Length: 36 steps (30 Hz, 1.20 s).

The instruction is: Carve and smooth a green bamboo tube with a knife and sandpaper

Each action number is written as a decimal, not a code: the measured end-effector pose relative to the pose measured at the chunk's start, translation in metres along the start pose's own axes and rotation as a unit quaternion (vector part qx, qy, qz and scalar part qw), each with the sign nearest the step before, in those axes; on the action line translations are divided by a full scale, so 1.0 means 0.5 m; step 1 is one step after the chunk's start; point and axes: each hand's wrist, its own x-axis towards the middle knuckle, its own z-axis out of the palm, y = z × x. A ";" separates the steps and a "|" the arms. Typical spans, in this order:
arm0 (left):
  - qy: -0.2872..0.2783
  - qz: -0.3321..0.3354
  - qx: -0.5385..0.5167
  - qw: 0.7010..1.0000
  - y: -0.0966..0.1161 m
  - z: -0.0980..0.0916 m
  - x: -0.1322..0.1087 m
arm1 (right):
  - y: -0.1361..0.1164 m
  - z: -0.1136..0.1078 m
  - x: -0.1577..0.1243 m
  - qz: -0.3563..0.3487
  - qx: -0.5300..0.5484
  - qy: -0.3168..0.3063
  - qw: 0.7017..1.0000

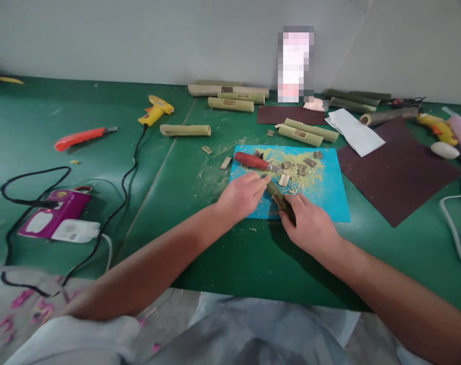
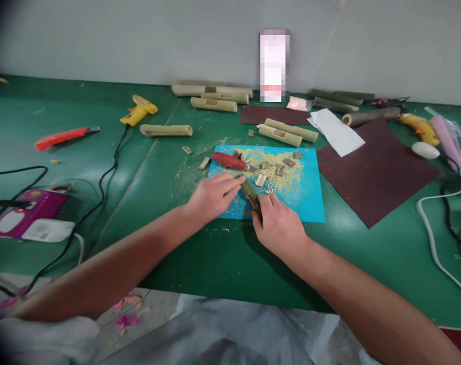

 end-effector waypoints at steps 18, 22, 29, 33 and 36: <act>-0.011 -0.079 -0.088 0.993 -0.008 -0.004 0.017 | -0.001 0.000 0.011 0.020 0.003 -0.009 1.000; -0.017 -0.111 -0.081 0.990 -0.015 -0.008 0.018 | -0.003 -0.005 0.018 0.016 -0.001 -0.020 1.000; -0.037 -0.096 -0.063 0.993 -0.009 -0.025 0.012 | -0.002 -0.011 0.016 0.006 0.010 -0.024 1.000; -0.021 -0.095 -0.060 0.993 -0.007 -0.022 0.007 | 0.000 -0.010 0.015 0.006 0.024 -0.017 1.000; -0.001 -0.091 -0.057 0.994 -0.009 -0.013 0.010 | 0.002 -0.010 0.015 0.014 0.021 -0.019 0.999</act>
